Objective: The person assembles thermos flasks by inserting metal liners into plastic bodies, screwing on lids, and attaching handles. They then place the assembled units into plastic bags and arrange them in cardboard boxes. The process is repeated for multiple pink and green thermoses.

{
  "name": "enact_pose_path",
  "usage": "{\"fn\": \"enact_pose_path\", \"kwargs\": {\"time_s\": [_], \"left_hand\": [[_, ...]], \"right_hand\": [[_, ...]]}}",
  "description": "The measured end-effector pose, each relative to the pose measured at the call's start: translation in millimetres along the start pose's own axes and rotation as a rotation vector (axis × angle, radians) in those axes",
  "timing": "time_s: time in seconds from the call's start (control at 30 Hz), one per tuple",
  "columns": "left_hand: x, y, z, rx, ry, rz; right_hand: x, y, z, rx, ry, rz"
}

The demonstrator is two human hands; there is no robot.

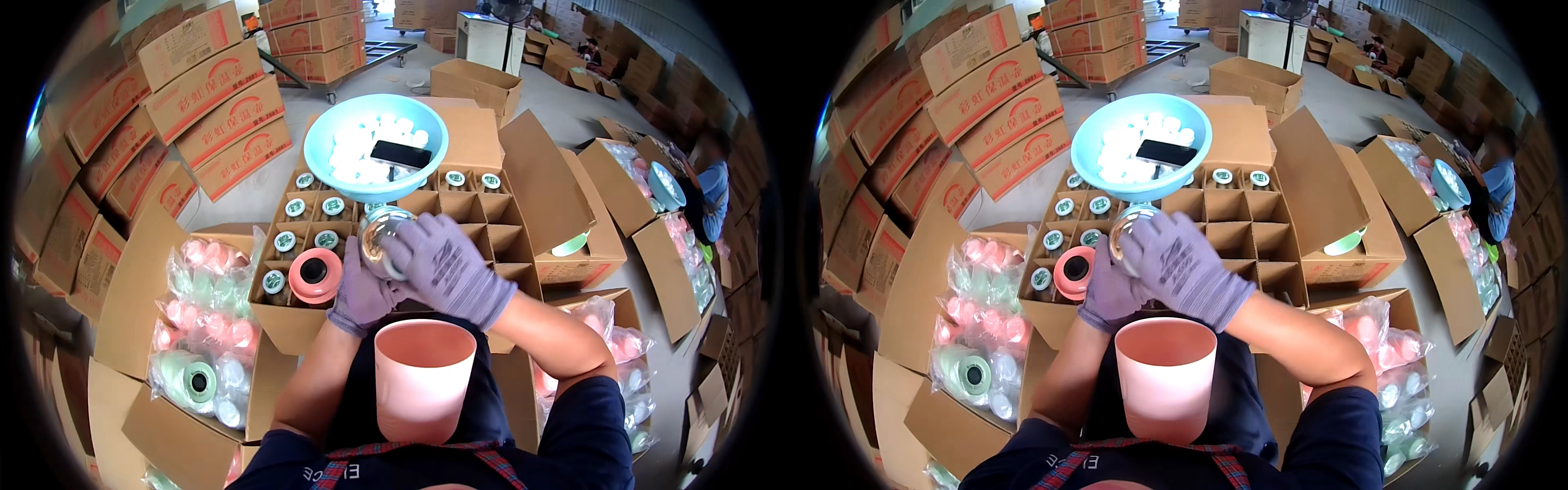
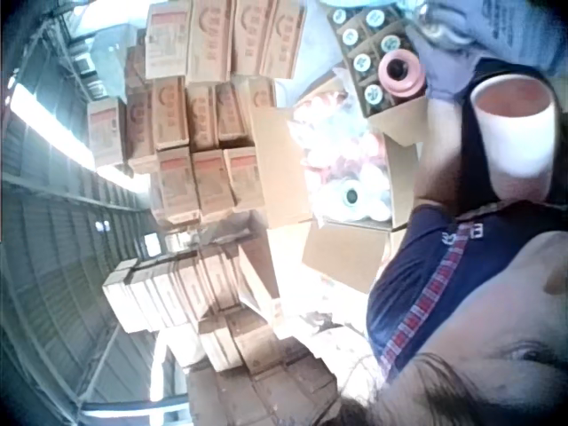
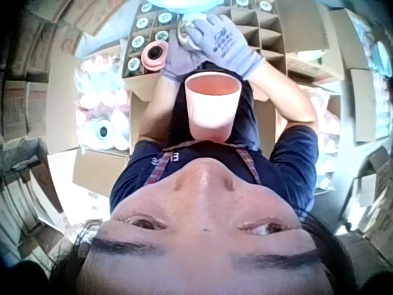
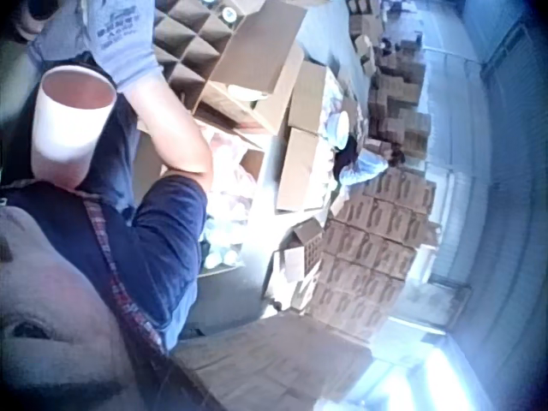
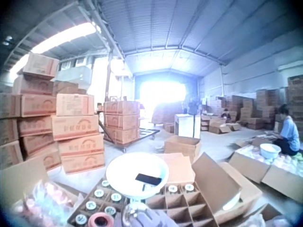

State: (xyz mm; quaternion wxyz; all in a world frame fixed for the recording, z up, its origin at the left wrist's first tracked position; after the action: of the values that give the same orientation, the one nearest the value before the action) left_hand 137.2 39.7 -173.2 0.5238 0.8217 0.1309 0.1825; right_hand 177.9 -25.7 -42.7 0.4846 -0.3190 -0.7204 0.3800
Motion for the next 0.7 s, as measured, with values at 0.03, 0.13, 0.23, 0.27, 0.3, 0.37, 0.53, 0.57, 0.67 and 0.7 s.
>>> {"fn": "enact_pose_path", "kwargs": {"time_s": [0.03, 0.13, 0.23, 0.27, 0.3, 0.37, 0.53, 0.57, 0.67, 0.7], "left_hand": [[4.4, 24.4, -6.0, 0.058, 0.179, 0.057], [14.1, 2.8, -4.7, -0.139, 0.088, -0.005], [7.5, 23.8, -8.2, 0.141, 0.152, -0.141], [0.8, 42.6, -22.8, 0.763, 0.358, -0.024], [-12.9, 61.8, -34.2, 1.343, 0.660, -0.046], [-7.9, 39.9, -34.0, 0.861, 0.337, -0.140], [-38.7, 38.0, -4.2, 0.994, 0.157, -0.161], [-53.7, 53.0, -2.5, 0.926, 0.171, -0.110], [-119.9, 25.9, 0.0, 1.102, 0.035, -0.342], [-136.1, 29.0, 3.3, 1.340, 0.051, -0.281]], "right_hand": [[-7.7, -1.6, 3.6, -0.026, 0.001, -0.050], [-21.5, 1.2, 7.4, -0.073, -0.010, -0.174], [-30.5, -9.5, 5.0, 0.036, -0.054, -0.153], [-34.6, -22.6, -4.6, 0.156, 0.000, -0.211], [-39.1, -34.7, -14.2, 0.272, 0.047, -0.267], [-44.0, -41.2, -40.6, 0.467, 0.135, -0.377], [-47.1, 60.8, -67.3, 1.203, 0.447, -0.073], [-50.2, 66.0, -49.1, 1.286, 0.467, 0.128], [-74.5, 75.5, -4.3, 1.395, 0.407, 0.440], [-77.9, 68.4, 8.4, 1.290, 0.229, 0.356]]}}
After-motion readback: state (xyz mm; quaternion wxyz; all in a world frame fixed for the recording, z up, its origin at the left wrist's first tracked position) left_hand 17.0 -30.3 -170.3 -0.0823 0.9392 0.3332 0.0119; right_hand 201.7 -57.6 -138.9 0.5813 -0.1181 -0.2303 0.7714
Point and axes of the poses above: each hand's wrist, its own x-axis towards the middle knuckle, its own y-axis out of the palm, z = x × y, the point moved 8 cm from there along x, towards the middle knuckle, and after that the axes turned 5 degrees about -x, right-handed, at the moved point
